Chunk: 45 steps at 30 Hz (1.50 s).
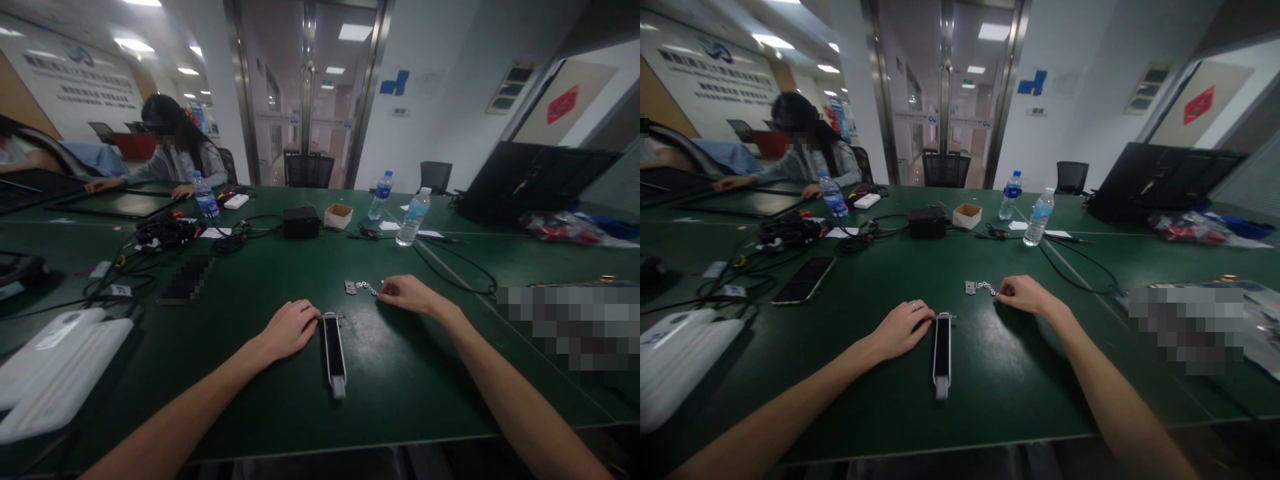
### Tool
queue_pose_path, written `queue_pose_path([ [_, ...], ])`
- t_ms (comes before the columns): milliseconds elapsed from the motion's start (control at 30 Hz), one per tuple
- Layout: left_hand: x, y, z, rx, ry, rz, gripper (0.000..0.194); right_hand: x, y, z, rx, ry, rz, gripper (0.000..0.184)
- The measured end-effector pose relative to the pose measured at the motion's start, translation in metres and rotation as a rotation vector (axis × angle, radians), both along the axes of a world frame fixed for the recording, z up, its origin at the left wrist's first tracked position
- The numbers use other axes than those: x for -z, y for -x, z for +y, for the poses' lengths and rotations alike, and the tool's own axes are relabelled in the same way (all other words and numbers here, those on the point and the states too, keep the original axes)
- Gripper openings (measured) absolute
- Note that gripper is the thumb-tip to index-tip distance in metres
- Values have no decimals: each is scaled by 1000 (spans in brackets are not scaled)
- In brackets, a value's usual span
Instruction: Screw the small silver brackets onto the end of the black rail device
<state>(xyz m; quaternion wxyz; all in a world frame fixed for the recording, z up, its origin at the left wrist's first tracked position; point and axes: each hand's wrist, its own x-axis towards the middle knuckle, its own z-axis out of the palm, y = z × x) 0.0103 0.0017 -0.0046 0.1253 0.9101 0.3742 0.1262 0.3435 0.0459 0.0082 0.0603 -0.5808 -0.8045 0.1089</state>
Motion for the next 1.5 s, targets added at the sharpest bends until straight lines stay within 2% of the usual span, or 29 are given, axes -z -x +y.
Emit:
queue_pose_path([
  [233,0,0,0,1,9,-6,22,-2,8,-4,27,78,-27,12],
  [733,0,0,1,0,10,-1,23,-4,0,-4,24,168,76,14],
  [1233,-1,-1,0,3,5,-7,22,-10,4,-11,6,138,58,11],
  [1367,-1,-1,0,3,1,2,22,-13,16,-17,-48,94,206,15],
  [1500,-1,0,0,8,8,-4,22,-7,45,-25,-158,100,341,19],
])
